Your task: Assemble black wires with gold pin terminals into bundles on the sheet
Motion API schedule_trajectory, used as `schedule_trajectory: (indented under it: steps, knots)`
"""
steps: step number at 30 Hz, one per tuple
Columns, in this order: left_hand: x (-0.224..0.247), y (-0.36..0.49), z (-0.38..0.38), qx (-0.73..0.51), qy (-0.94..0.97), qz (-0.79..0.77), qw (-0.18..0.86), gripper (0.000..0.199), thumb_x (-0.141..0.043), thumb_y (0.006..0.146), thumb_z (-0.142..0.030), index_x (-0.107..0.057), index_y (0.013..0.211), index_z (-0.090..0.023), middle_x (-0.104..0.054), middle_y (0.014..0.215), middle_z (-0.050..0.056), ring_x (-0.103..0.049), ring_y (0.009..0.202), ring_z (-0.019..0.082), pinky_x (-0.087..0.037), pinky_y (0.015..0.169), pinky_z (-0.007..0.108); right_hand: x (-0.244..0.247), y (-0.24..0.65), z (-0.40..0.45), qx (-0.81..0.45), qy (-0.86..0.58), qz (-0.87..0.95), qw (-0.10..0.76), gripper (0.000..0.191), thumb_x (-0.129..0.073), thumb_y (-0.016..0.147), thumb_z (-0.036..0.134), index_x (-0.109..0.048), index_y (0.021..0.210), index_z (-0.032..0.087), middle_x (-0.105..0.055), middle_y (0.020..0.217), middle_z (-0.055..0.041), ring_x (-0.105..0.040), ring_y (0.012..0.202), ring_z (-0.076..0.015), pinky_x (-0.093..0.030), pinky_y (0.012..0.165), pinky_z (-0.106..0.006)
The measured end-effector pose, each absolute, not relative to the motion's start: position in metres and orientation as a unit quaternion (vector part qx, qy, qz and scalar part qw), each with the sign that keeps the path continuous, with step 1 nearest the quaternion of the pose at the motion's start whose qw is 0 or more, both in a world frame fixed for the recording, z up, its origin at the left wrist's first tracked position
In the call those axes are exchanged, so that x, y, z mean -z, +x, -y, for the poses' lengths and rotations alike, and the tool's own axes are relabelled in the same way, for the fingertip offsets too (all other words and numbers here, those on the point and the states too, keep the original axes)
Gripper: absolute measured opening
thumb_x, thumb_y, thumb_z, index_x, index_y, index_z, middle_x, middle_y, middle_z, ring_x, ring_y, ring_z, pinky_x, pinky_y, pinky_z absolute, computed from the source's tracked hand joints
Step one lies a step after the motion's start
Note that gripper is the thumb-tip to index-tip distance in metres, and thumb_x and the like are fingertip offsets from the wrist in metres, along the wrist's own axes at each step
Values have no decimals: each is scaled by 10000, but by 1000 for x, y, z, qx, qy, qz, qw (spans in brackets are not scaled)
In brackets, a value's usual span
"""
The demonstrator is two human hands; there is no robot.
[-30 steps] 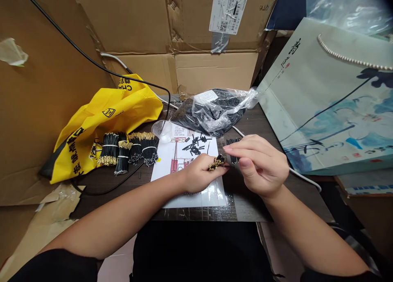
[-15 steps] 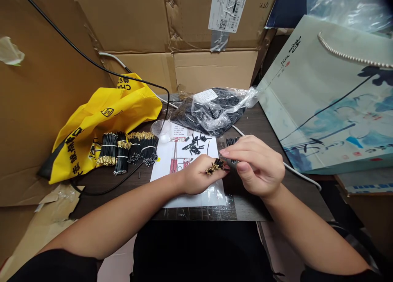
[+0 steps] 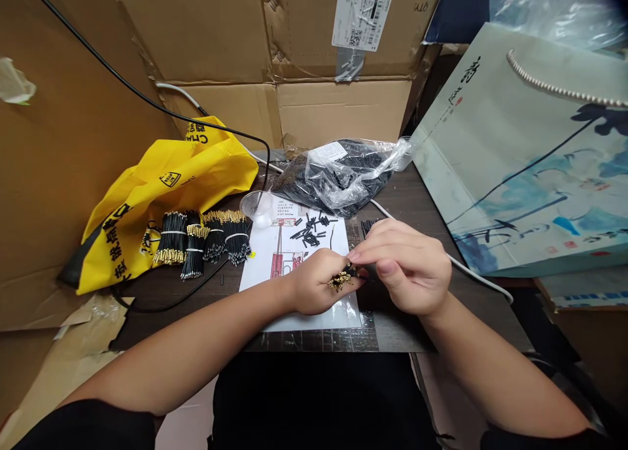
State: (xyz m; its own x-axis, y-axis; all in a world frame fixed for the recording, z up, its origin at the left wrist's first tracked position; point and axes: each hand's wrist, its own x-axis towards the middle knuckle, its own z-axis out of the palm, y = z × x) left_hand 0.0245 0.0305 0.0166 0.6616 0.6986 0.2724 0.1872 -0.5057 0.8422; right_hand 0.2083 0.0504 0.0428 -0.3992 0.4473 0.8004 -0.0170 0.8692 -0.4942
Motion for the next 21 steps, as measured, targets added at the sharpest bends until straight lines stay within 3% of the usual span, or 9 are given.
schedule_trajectory:
  steps: [6, 11, 21]
  knots:
    - [-16, 26, -29, -317, 812, -271, 409, 281, -537, 928, -322, -554, 726, -127, -404, 596, -51, -386, 555, 63, -337, 545, 199, -43, 208, -49, -166, -123, 826, 525, 185, -597, 884, 241, -747, 972, 177, -747, 830, -64, -650, 723, -184, -520, 688, -377]
    - [-20, 27, -28, -295, 814, -282, 414, 330, -513, 941, -363, -555, 715, -126, -435, 600, -40, -411, 564, 69, -362, 558, 200, -42, 207, -50, -191, -126, 813, 536, 187, -575, 903, 244, -743, 952, 178, -745, 816, -63, -669, 708, -174, -537, 695, -364]
    - [-21, 23, -26, -353, 869, -239, 251, 307, -442, 961, -354, -555, 752, -159, -573, 629, -6, -514, 549, 94, -396, 552, 206, -42, 207, -45, -119, -101, 829, 537, 293, -524, 933, 352, -713, 1039, 155, -744, 888, -105, -686, 768, -209, -552, 667, -387]
